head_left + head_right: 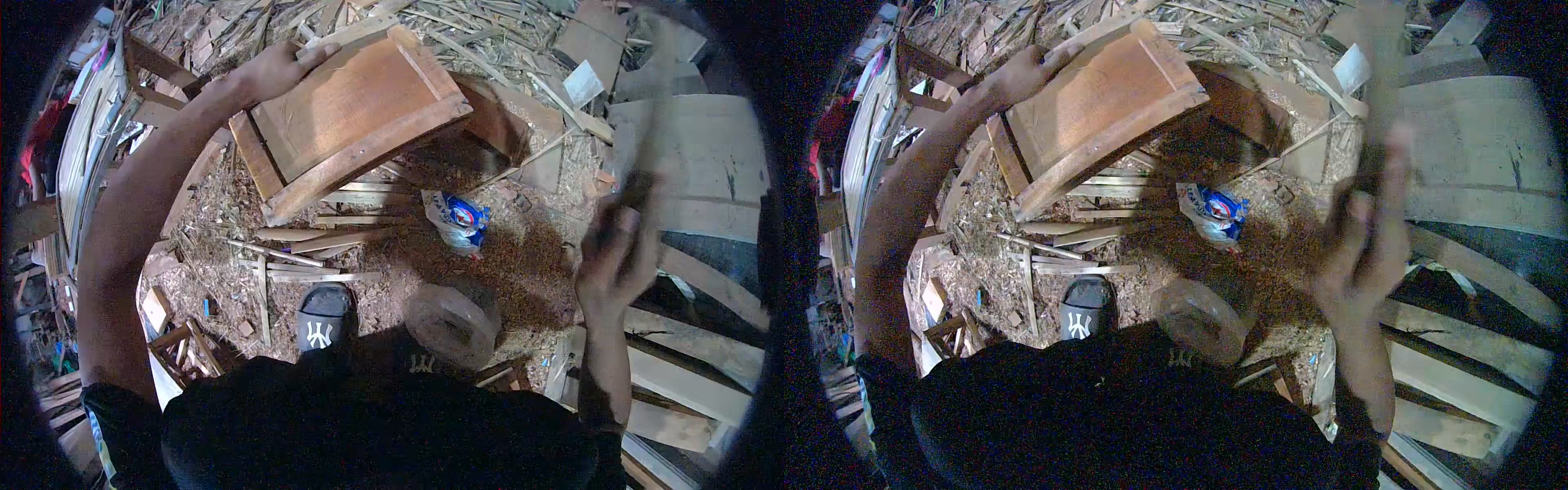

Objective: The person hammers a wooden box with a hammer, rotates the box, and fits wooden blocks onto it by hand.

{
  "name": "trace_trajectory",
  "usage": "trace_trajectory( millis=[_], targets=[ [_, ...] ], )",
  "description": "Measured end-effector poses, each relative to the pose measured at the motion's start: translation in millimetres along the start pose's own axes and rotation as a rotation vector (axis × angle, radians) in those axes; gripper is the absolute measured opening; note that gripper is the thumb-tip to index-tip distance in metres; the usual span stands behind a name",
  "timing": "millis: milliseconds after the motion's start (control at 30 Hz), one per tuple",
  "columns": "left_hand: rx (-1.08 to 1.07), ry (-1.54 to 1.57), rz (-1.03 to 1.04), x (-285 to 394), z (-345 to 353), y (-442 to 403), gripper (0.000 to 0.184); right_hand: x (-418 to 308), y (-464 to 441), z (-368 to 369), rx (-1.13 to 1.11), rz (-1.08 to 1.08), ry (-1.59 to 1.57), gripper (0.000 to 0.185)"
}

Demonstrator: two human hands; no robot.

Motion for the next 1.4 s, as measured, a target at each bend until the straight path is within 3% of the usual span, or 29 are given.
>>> trace_trajectory(
  millis=[133,167,233,300,367,467,600,667,700,767,800,867,900,967,1000,1033,1067,1133,1167,1200,1267,1300,1367,1400],
  targets=[
    [-0.089,0.01,-0.084,9.1,0.0,7.7,0.086,-6.0,24.0,44.5,-0.026,-0.47,0.248,0.066],
    [-0.138,0.041,-0.105,12.6,-1.6,9.2,0.088,-6.9,21.2,43.5,-0.015,-0.479,0.255,0.066],
    [-0.107,0.061,-0.084,-1.4,1.0,0.7,0.089,-3.5,9.3,55.7,-0.29,-0.106,0.014,0.069],
    [-0.091,0.081,-0.08,-13.8,4.4,-3.3,0.091,-11.4,0.4,35.3,-0.225,-0.13,0.035,0.069],
    [-0.101,0.035,-0.054,-11.0,6.7,-5.2,0.095,-20.8,-12.7,0.2,0.007,-0.138,0.097,0.073],
    [0.08,-0.049,-0.056,0.0,0.6,2.7,0.081,-13.7,0.8,25.5,-0.011,-0.271,0.111,0.075],
    [0.057,-0.009,-0.028,-19.7,2.0,-9.9,0.08,-18.8,14.1,41.4,-0.006,-0.477,0.146,0.079],
    [-0.011,-0.059,-0.06,-29.5,5.7,-15.4,0.079,-12.9,5.3,58.2,-0.337,-0.133,0.017,0.077],
    [-0.017,-0.066,-0.059,-26.4,5.6,-13.3,0.079,-14.9,2.3,51.3,-0.336,-0.126,0.01,0.077],
    [-0.02,0.02,0.008,-9.3,4.6,-6.4,0.079,-19.4,-6.9,16.7,-0.082,-0.301,0.049,0.049],
    [-0.023,0.021,0.001,-7.9,4.0,-5.7,0.079,11.4,-2.7,6.7,-0.088,-0.302,0.046,0.049],
    [-0.098,0.051,-0.098,-12.0,8.2,-5.6,0.097,116.6,8.2,-3.5,-0.146,0.159,-0.887,0.058],
    [-0.099,0.055,-0.101,-5.7,4.1,-1.2,0.097,104.5,12.6,11.3,-0.151,0.159,-0.884,0.058],
    [-0.195,0.055,-0.118,9.7,2.1,9.8,0.095,-0.1,28.0,37.5,0.054,-0.438,0.201,0.076],
    [-0.181,0.056,-0.112,3.8,3.4,7.7,0.095,-4.6,18.2,71.2,-0.468,-0.046,0.111,0.077],
    [-0.064,0.024,-0.036,-1.5,5.5,4.6,0.094,-5.9,19.0,64.7,-0.463,-0.032,0.109,0.077],
    [0.078,-0.009,0.038,-7.2,-3.6,-2.6,0.094,-14.1,8.7,55.8,-0.363,-0.151,0.026,0.079],
    [0.011,0.004,0.006,-16.3,2.1,-11.1,0.088,-29.3,-0.4,27.0,-0.091,-0.38,0.009,0.077],
    [-0.04,0.034,-0.026,-23.0,7.6,-14.5,0.082,-31.2,0.5,27.9,-0.093,-0.378,0.005,0.077],
    [-0.17,-0.016,-0.164,3.6,1.6,4.8,0.076,-29.9,0.6,16.8,0.041,-0.314,-0.055,0.076],
    [-0.156,0.052,-0.097,0.1,8.4,3.8,0.075,-22.3,6.4,-7.3,0.309,-0.178,-0.164,0.075],
    [-0.135,0.113,-0.021,-1.4,9.8,-1.4,0.074,-16.8,11.2,-2.3,0.314,-0.175,-0.156,0.075],
    [-0.024,0.088,0.053,-15.8,10.0,-11.4,0.077,-4.8,15.6,69.3,-0.318,-0.247,0.037,0.081],
    [-0.024,0.092,0.033,-0.3,6.9,2.0,0.08,0.1,10.8,67.3,-0.345,-0.21,-0.075,0.088]
  ],
)
Point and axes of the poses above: each hand's wrist, its own y-axis away from the middle knuckle, its own z-axis out of the palm, x = y × z, the point moved 8 cm from there along -y, towards the middle knuckle, and after that the axes turned 9 degrees about y, right-handed, at the moved point
